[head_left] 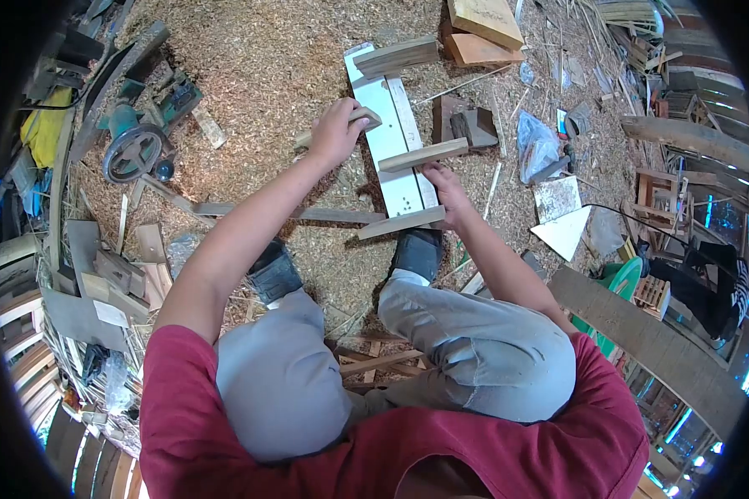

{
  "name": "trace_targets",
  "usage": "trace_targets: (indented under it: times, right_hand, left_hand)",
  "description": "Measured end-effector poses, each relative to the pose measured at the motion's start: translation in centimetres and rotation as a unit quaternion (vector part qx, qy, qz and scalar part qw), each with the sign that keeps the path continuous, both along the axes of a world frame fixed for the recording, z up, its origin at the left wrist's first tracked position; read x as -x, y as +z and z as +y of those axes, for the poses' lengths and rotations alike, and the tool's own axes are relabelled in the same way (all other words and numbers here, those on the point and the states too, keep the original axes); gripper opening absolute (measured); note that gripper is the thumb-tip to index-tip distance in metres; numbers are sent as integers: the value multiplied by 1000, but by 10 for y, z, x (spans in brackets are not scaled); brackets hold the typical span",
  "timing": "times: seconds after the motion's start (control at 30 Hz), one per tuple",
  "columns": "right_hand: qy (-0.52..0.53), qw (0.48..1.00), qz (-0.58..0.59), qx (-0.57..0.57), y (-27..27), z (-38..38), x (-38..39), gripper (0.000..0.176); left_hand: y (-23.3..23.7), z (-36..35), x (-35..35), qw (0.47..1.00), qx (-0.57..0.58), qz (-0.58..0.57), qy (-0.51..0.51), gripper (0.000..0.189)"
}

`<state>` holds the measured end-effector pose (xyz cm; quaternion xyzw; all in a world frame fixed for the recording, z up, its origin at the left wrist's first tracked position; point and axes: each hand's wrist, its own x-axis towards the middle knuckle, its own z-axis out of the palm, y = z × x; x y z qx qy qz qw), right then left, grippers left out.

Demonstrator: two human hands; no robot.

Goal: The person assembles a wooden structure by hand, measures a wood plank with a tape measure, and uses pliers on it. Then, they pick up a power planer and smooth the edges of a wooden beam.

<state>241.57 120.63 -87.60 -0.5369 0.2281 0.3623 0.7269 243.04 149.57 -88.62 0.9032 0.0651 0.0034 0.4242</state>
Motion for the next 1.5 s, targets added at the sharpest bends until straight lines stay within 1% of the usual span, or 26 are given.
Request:
trace_targets:
  times: [0.03, 0.13, 0.17, 0.27, 0.4, 0.5, 0.6, 0.7, 0.8, 0.9, 1.1, 1.2, 1.3, 1.4, 1.5]
  right_hand:
    - [14, 999, -13, 29, 6, -1, -2, 29]
    - [47, 998, -28, 44, 9, 0, -8, 20]
    - [56, 996, -45, 57, 9, 0, -9, 29]
    - [62, 995, -56, 61, -1, -4, -11, 28]
    - [107, 986, -79, 105, -3, -9, -15, 27]
    - [98, 986, -106, 82, -7, -12, -15, 25]
    - [59, 985, -122, 106, -4, -10, -10, 23]
    - [51, 987, -108, 104, -1, -8, -10, 24]
    - [49, 991, -96, 79, -4, -10, -12, 25]
    - [59, 990, -90, 89, 1, -12, -11, 26]
    - [60, 991, -98, 70, 1, -13, -13, 28]
    - [38, 993, -88, 67, 4, -12, -10, 29]
    - [44, 993, -75, 79, 7, -11, -11, 30]
    - [26, 994, -83, 66, 1, -11, -11, 28]
    - [35, 993, -85, 80, -7, -16, -13, 24]
  left_hand:
    - [0, -1, 0, 1000, -3, 0, 0, 32]
    - [4, -2, 0, 1000, -9, -3, 0, 31]
    - [6, -2, 1, 1000, -10, -4, -1, 30]
    - [4, 0, 3, 1000, -15, -18, -12, 28]
    - [0, 3, 4, 999, -20, -18, -27, 28]
    - [2, 2, 4, 999, -22, -16, -24, 27]
    - [4, 0, 4, 999, -28, -9, -21, 26]
    - [4, 2, 4, 1000, -19, -7, -24, 27]
    - [1, 4, 4, 999, -19, -13, -28, 27]
    - [-2, 4, 3, 999, -17, -10, -32, 27]
    - [-5, 4, 3, 999, -11, -10, -36, 27]
    - [-5, 6, 3, 999, -14, -13, -38, 28]
    - [-8, 5, 2, 999, -18, -15, -37, 29]
    - [-9, 5, 3, 999, -24, -18, -36, 29]
    - [-9, 3, 4, 998, -38, -25, -34, 29]
